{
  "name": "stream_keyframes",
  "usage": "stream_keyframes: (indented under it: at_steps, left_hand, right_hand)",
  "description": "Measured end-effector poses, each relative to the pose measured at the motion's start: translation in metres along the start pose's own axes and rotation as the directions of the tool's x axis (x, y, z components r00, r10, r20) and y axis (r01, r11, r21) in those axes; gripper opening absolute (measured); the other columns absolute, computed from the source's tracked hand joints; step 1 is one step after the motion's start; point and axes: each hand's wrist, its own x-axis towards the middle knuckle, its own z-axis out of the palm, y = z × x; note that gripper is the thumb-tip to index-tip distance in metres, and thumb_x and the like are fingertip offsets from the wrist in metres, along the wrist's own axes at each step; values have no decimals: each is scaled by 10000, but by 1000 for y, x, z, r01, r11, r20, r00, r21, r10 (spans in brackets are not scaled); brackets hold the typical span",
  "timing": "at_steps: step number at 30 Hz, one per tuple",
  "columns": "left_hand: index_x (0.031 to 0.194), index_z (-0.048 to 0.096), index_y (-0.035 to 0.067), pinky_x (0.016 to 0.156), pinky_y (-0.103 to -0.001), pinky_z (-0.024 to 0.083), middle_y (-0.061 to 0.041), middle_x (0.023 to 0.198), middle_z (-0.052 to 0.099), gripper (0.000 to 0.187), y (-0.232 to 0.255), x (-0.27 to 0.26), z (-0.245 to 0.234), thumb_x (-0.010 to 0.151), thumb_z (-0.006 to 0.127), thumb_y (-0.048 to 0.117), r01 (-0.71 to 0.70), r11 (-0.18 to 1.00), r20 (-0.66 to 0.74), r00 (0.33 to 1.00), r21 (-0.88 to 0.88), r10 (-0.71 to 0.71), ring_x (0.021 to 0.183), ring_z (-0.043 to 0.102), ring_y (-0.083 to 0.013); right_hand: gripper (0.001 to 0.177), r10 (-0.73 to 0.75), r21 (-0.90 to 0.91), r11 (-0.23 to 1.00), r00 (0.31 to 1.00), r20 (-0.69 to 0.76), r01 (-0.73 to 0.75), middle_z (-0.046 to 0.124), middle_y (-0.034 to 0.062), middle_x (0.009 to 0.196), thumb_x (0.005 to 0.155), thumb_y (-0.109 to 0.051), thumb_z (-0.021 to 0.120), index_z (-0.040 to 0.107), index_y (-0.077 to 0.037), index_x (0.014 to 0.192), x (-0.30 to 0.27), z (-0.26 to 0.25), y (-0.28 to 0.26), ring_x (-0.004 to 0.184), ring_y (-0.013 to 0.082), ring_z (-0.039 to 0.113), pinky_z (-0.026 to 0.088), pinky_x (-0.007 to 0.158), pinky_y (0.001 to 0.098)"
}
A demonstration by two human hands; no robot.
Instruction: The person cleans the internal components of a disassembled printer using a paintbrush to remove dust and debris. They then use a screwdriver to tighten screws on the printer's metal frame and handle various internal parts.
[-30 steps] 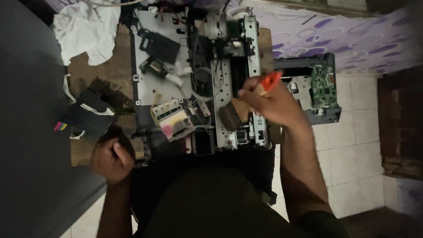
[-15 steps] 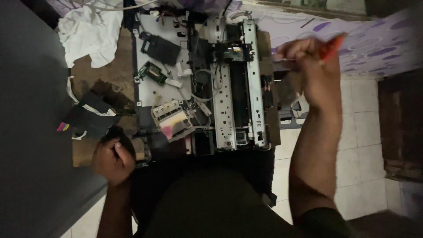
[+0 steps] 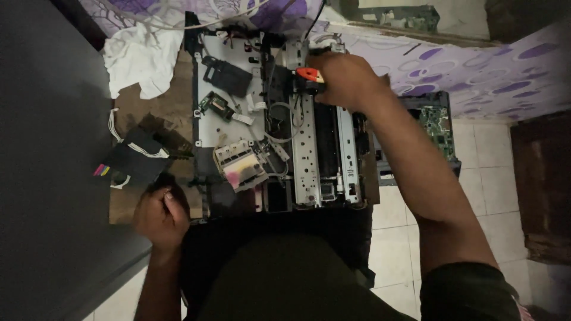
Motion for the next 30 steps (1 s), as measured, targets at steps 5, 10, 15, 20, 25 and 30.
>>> stream_keyframes:
  at_steps: [5, 10, 15, 20, 25, 30]
  left_hand:
    - [1017, 718, -56, 635, -424, 451, -151, 836, 618, 236, -3, -4, 4, 1102, 535, 64, -11, 1000, -21, 1000, 5, 11, 732, 608, -339]
    - [1023, 705, -48, 656, -418, 468, -159, 875, 648, 226, -2, 0, 3, 1105, 526, 62, -2, 1000, -7, 1000, -24, 2, 770, 628, -341]
    - [1044, 705, -66, 679, -445, 480, -189, 901, 664, 242, 0, 1, 2, 1100, 510, 67, -13, 1000, 4, 1000, -13, 13, 788, 640, -381]
    - [1003, 706, -59, 634, -425, 436, -157, 830, 618, 220, -7, -6, 6, 1087, 536, 52, -12, 1000, -12, 1000, 0, 12, 727, 591, -346]
    - [1031, 735, -44, 657, -451, 440, -172, 854, 638, 244, -12, -13, 8, 1086, 544, 97, 8, 999, 7, 1000, 49, -9, 752, 611, -375]
    - [1004, 715, -83, 652, -428, 524, -161, 794, 636, 146, -7, 5, 3, 1058, 591, -29, -50, 980, -60, 997, -193, 39, 660, 616, -352]
  right_hand:
    - [715, 47, 79, 996, 997, -54, -42, 622, 175, 1413, 796, -55, 769, 563, -104, 1479, 11, 2, 5, 1200, 380, 626, 543, 899, 526]
    - [716, 65, 91, 994, 990, -128, -54, 656, 144, 1379, 814, -66, 784, 560, -149, 1489, 32, 25, 25, 1157, 361, 660, 571, 900, 505]
    - [718, 32, 124, 992, 946, -322, 8, 634, 162, 1382, 788, -147, 871, 582, -103, 1444, 24, 30, 24, 1031, 414, 690, 587, 765, 554]
    - [333, 128, 493, 839, 795, -593, 233, 646, 209, 1313, 1008, -114, 598, 594, -36, 1332, -24, 11, 17, 1140, 359, 649, 504, 1005, 502]
    - [443, 241, 681, 606, 720, -651, 412, 579, 86, 967, 1132, -430, 364, 581, -46, 1171, -59, 27, 9, 799, 171, 539, 450, 641, 298]
    - [290, 358, 771, 560, 751, -556, 304, 708, 91, 710, 1067, -182, 519, 693, -89, 854, -58, 63, -1, 638, 230, 692, 516, 653, 333]
